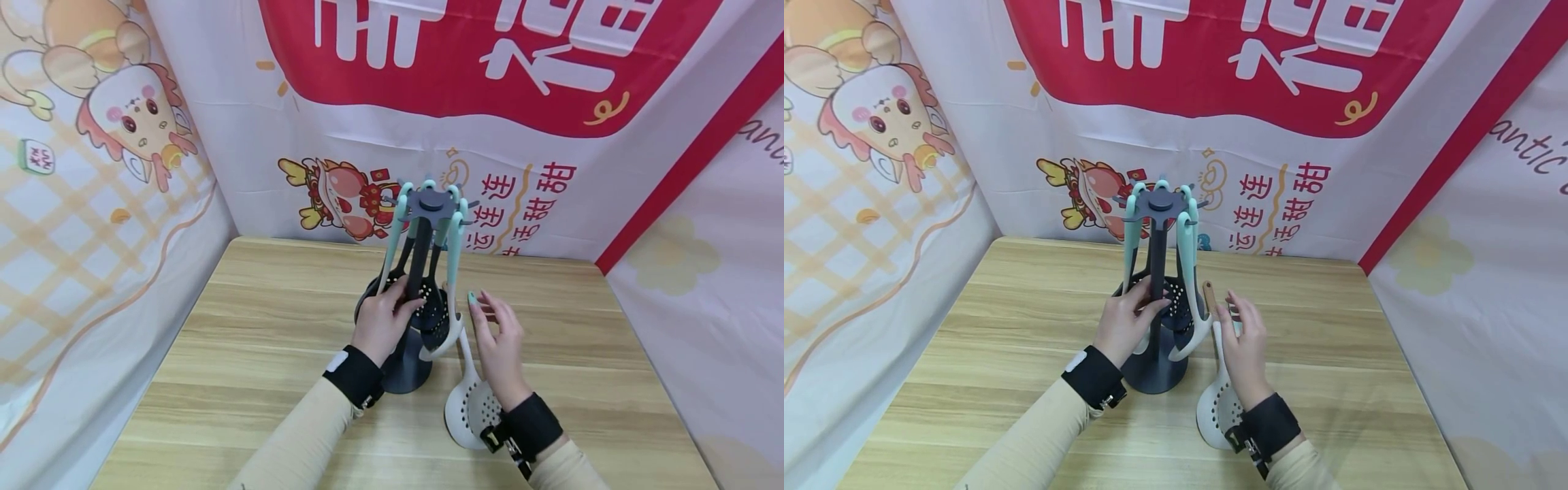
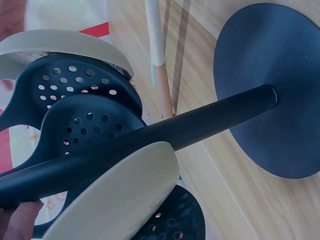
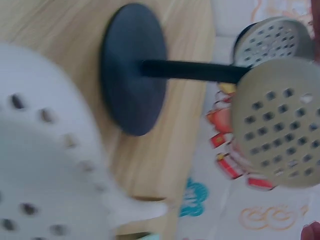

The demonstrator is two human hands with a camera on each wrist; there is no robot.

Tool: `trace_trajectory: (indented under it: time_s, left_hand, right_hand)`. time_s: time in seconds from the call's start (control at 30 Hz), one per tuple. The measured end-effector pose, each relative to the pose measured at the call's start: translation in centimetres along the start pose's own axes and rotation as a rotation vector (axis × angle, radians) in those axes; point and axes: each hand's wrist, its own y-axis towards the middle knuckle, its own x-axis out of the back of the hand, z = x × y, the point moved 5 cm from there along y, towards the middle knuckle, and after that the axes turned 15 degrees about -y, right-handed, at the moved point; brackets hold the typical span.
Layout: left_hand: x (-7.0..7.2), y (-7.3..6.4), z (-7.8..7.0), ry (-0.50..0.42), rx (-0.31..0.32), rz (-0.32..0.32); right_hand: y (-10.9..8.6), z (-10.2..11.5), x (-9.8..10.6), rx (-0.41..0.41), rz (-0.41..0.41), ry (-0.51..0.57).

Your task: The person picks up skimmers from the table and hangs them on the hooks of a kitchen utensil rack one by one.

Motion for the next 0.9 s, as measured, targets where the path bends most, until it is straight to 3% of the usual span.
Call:
trace_trajectory:
  time_s: [0.43,0.57,0.9]
  left_hand:
    - [0.2,0.0,0.0,0.008,-0.003,-0.005]
    - [0.3,0.0,0.0,0.004,0.0,-0.01]
    - [0.1,0.0,-0.2,0.005,-0.015,0.005]
  right_hand:
    - [-2.8,-7.5,-2.4,-0.447,0.388,-0.192]
    - [-3.8,-9.0,-3.2,-0.487,0.448,-0.238]
    - [-6.5,-12.4,-4.8,-0.565,0.49,-0.355]
